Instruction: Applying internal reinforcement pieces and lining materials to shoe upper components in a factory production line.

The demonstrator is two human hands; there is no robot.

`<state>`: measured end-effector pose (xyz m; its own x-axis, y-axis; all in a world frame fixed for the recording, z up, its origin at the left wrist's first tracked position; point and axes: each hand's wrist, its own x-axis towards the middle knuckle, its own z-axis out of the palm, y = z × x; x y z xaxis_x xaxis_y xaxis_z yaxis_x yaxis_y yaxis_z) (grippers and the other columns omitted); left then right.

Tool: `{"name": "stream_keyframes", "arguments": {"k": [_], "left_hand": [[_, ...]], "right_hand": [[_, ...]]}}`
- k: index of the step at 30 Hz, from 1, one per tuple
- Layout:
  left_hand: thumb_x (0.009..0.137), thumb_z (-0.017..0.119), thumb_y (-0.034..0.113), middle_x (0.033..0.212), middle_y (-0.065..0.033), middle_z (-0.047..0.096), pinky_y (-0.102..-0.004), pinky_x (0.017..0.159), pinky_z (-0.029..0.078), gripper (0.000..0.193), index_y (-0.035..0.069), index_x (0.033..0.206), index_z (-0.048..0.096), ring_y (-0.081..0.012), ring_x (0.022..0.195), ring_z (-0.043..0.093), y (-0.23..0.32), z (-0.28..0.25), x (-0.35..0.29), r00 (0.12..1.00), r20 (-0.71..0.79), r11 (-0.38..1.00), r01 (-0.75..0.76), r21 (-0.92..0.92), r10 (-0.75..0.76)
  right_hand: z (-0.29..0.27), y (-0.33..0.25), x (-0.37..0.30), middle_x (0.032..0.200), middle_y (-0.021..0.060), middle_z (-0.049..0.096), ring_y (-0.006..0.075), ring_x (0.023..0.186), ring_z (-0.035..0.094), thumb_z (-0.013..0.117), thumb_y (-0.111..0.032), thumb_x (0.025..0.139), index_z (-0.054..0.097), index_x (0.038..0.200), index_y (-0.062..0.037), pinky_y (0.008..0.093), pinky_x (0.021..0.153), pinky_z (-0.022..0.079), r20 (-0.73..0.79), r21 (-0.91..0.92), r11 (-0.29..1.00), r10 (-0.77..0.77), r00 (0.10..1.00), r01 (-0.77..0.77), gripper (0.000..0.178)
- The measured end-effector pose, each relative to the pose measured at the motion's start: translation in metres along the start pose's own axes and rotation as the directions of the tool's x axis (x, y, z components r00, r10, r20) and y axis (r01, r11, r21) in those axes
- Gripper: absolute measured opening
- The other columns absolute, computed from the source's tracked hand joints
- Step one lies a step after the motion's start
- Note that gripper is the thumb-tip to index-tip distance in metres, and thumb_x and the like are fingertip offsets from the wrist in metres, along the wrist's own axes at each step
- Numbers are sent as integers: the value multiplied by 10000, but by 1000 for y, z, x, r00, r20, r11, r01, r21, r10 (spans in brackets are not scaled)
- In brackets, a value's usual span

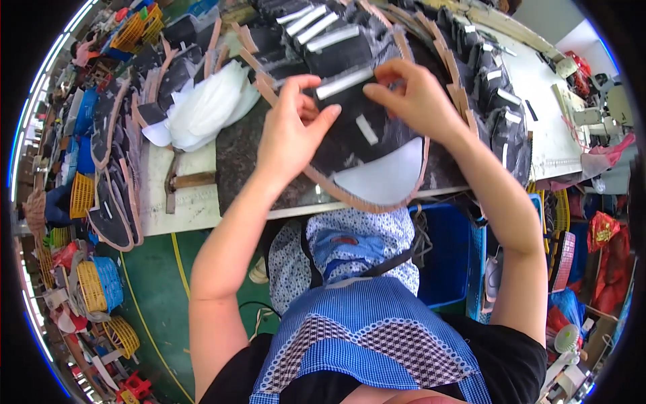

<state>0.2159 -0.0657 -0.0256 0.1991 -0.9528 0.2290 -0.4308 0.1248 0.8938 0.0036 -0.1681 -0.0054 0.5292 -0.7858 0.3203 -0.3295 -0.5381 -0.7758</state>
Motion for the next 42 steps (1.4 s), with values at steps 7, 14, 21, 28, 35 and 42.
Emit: {"name": "stream_keyframes", "arguments": {"k": [7,14,21,28,35,42], "left_hand": [[886,752,-7,1030,-108,711,-240,865,542,402,18,1220,530,-116,937,682,36,7,-42,987,27,639,123,-759,-158],[799,676,-119,1014,-24,676,-251,852,524,339,96,1031,556,-109,924,645,47,43,-44,968,145,415,220,-883,-204],[839,605,-77,1224,-70,657,-308,988,486,478,54,1296,552,-175,1148,625,89,-5,-73,785,620,138,614,-777,2],[889,747,160,1285,-123,620,-363,1057,453,596,-5,1382,457,-214,1204,586,67,-92,-76,993,117,742,82,-665,-5],[881,767,242,1216,-181,655,-396,963,498,554,-24,1306,529,-320,1096,639,-93,-148,-54,985,-76,959,167,229,-154],[878,744,223,1231,-149,659,-379,887,522,460,-1,1256,608,-319,1120,630,-123,-150,-67,966,-79,903,-200,380,247]], "right_hand": [[-29,-56,-55,781,40,670,83,674,673,700,-139,955,630,1087,8,194,484,427,206,448,800,341,917,-398,209],[-23,-87,-101,605,-1,568,66,381,490,634,-66,964,646,990,66,219,345,332,-120,436,829,440,890,-351,136],[-37,-124,-126,837,25,687,30,594,556,570,21,922,686,1079,70,199,459,367,-187,436,891,225,956,-125,202],[34,-132,-27,645,-8,597,73,407,477,576,-50,940,633,1165,-21,233,387,353,393,502,789,158,906,-355,233],[161,-68,71,668,44,602,101,491,576,688,-103,890,583,914,10,310,480,454,529,-18,1000,17,848,-8,156],[175,-64,82,738,175,645,268,691,660,788,-79,747,616,826,62,374,681,517,534,-4,1000,-4,846,7,237]]}}
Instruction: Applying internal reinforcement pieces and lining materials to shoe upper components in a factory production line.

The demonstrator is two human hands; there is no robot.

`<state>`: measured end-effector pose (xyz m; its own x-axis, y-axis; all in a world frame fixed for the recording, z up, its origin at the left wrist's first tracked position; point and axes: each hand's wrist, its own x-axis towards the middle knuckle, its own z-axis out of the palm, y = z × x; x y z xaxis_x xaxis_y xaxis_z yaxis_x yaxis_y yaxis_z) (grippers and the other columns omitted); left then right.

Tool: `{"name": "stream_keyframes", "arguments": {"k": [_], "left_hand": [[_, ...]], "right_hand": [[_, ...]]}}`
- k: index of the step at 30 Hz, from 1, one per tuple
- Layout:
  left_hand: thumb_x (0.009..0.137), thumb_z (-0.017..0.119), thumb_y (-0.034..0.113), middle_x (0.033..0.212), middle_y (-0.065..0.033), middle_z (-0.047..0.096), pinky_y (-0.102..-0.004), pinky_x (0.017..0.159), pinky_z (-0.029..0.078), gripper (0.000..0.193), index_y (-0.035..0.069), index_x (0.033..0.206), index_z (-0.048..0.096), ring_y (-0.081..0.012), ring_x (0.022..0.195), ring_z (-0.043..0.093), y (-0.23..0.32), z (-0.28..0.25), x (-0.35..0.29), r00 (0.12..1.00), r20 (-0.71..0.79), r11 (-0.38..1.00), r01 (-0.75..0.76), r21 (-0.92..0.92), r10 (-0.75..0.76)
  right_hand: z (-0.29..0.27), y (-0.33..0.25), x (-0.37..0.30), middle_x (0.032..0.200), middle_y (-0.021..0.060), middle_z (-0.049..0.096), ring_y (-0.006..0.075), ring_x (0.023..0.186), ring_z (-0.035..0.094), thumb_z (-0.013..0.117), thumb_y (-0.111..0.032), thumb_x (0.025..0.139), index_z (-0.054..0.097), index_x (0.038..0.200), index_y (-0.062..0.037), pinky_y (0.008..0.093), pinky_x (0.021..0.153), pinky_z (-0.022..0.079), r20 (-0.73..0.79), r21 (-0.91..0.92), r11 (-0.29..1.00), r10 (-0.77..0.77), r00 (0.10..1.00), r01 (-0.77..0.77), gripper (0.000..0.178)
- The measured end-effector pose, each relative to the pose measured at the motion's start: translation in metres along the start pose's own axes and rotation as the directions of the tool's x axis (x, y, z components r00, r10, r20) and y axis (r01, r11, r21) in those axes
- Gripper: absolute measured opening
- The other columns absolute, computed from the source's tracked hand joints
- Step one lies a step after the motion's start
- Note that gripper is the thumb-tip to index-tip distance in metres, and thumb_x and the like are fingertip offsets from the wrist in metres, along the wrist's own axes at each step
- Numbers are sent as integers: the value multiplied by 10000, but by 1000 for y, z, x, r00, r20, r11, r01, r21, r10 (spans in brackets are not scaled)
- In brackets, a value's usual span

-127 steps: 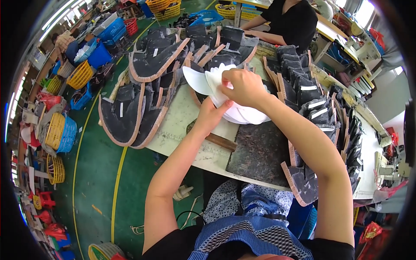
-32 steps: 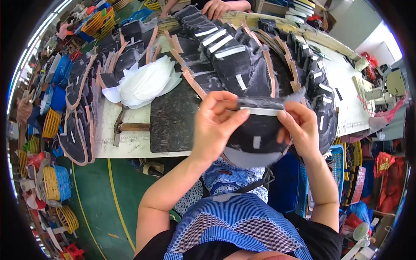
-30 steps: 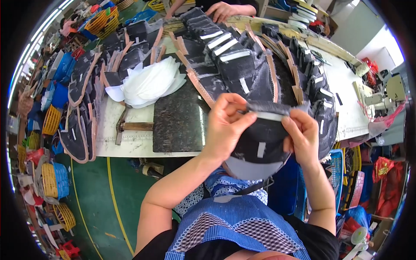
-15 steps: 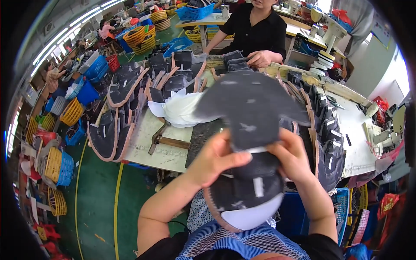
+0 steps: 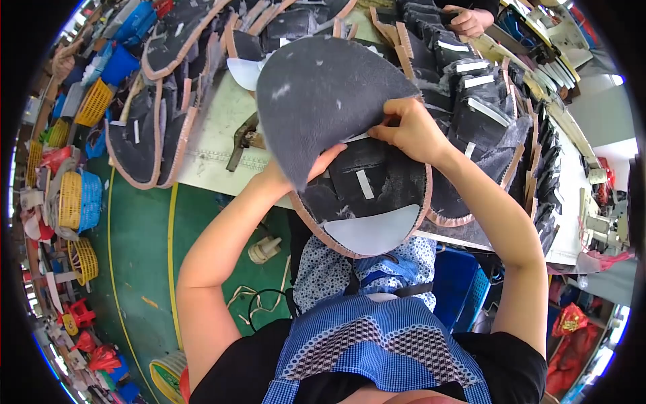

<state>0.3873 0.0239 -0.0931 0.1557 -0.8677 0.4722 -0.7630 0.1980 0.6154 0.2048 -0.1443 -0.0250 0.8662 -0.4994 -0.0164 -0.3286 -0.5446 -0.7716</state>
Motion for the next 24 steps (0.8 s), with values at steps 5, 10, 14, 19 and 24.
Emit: {"name": "stream_keyframes", "arguments": {"k": [5,10,14,19,24], "left_hand": [[860,717,195,1151,-126,657,-370,847,532,399,-13,1189,632,-291,1078,629,4,-6,-18,994,92,909,87,-408,-54],[750,641,84,888,-53,537,-304,724,535,326,-6,1063,662,-192,832,553,20,-24,16,873,373,856,-430,287,314],[721,671,63,956,-54,554,-311,747,533,438,-5,1153,678,-217,892,557,8,-38,28,825,461,893,-430,133,328],[700,680,47,961,-81,555,-364,754,530,427,-23,1121,688,-263,901,571,0,-47,55,760,542,920,-385,-68,358],[743,648,33,907,-97,594,-400,708,530,234,24,957,742,-300,825,644,-8,-42,68,719,638,950,-306,-64,275]], "right_hand": [[8,22,-26,667,181,594,359,657,633,725,-7,755,630,714,17,408,623,508,47,-288,868,-408,912,403,106],[5,31,-29,1157,155,714,332,930,699,714,-40,676,735,1099,-20,382,790,578,110,-289,793,-529,841,537,423],[8,13,-27,1136,77,713,278,980,677,678,-126,726,731,1093,-43,367,730,593,152,-500,706,-499,853,502,380],[-8,-8,-32,1146,110,707,305,1036,664,684,-120,778,715,1113,-24,365,836,569,173,-473,751,-435,884,462,350],[-29,-32,-89,1053,185,715,287,933,712,547,-198,1026,646,1220,22,361,849,573,-136,198,953,259,956,-230,310]]}}
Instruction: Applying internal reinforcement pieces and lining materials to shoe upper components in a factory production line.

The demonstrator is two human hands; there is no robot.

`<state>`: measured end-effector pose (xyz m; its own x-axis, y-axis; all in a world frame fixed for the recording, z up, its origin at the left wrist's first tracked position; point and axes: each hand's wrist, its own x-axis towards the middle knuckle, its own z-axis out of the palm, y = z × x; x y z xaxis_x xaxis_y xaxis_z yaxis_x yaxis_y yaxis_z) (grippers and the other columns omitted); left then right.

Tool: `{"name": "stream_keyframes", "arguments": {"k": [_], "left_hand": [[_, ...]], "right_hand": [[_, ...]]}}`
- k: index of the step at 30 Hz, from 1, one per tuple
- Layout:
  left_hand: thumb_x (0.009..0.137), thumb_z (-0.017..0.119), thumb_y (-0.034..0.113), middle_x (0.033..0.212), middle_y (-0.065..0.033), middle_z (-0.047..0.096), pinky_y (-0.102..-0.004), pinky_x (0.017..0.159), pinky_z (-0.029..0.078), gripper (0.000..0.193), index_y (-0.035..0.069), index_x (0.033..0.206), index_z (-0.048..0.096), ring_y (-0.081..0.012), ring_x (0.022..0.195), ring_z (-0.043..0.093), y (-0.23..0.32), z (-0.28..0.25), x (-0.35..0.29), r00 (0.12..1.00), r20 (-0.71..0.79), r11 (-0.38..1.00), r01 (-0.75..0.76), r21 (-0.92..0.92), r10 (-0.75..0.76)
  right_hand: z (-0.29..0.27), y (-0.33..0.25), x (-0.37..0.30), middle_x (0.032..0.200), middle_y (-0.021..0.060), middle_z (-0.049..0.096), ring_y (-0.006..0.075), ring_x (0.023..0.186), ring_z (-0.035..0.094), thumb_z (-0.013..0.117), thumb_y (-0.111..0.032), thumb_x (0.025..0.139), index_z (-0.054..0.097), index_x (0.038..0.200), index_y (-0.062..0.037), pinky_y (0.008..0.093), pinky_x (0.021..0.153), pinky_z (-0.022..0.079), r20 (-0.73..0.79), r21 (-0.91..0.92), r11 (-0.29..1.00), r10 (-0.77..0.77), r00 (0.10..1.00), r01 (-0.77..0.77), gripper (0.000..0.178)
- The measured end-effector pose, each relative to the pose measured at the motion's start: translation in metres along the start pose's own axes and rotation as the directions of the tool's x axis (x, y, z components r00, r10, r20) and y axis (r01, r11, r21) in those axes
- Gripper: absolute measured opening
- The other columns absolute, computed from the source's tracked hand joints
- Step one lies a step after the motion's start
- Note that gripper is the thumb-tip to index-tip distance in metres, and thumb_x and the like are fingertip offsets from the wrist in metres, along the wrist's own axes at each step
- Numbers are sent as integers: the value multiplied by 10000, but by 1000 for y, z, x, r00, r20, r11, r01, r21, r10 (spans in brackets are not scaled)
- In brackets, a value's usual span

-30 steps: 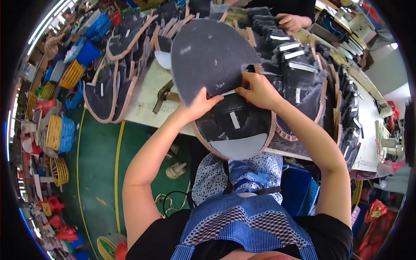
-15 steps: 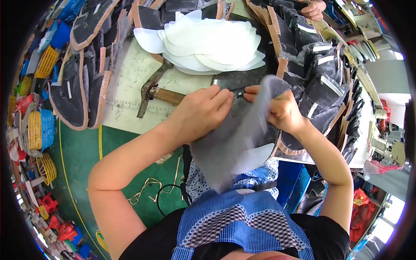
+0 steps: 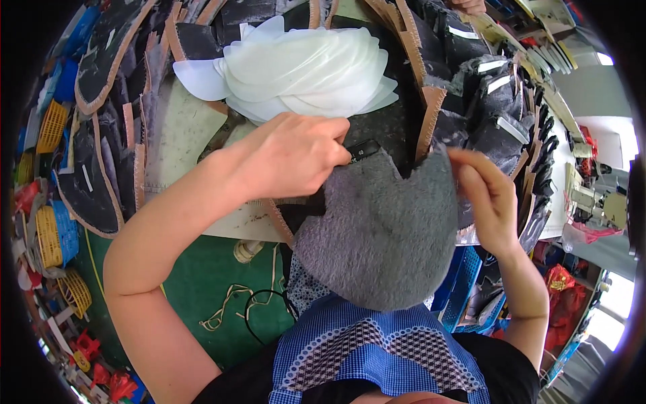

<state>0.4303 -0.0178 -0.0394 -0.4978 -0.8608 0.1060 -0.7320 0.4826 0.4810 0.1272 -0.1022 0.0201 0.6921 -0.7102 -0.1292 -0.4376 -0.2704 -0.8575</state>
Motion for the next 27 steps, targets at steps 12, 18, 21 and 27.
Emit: {"name": "stream_keyframes", "arguments": {"k": [12,18,21,27], "left_hand": [[813,574,50,882,-99,698,-400,826,529,198,38,886,758,-295,892,675,-4,-15,24,982,127,983,155,-99,-142],[814,722,181,875,-92,643,-411,756,515,157,46,892,707,-298,852,654,9,-9,18,994,68,996,88,2,-88],[763,829,249,899,-103,603,-425,750,515,355,50,967,617,-314,843,643,20,0,21,993,-8,989,115,92,-115],[801,781,265,937,-165,601,-463,788,502,375,19,1015,597,-383,899,612,13,11,11,994,-22,992,108,66,-107]], "right_hand": [[61,38,-99,712,73,675,143,613,697,614,-174,1016,622,980,63,224,536,546,97,337,824,450,888,-455,240],[71,50,-103,636,27,606,135,595,688,641,-185,1005,575,833,26,232,519,527,47,332,836,447,893,-436,279],[72,45,-97,582,57,631,115,563,673,692,-209,966,605,759,25,262,499,502,-14,204,866,469,883,-456,324],[57,39,-80,557,163,621,290,480,634,723,-292,920,620,706,36,387,501,485,-59,-487,859,150,987,-160,406]]}}
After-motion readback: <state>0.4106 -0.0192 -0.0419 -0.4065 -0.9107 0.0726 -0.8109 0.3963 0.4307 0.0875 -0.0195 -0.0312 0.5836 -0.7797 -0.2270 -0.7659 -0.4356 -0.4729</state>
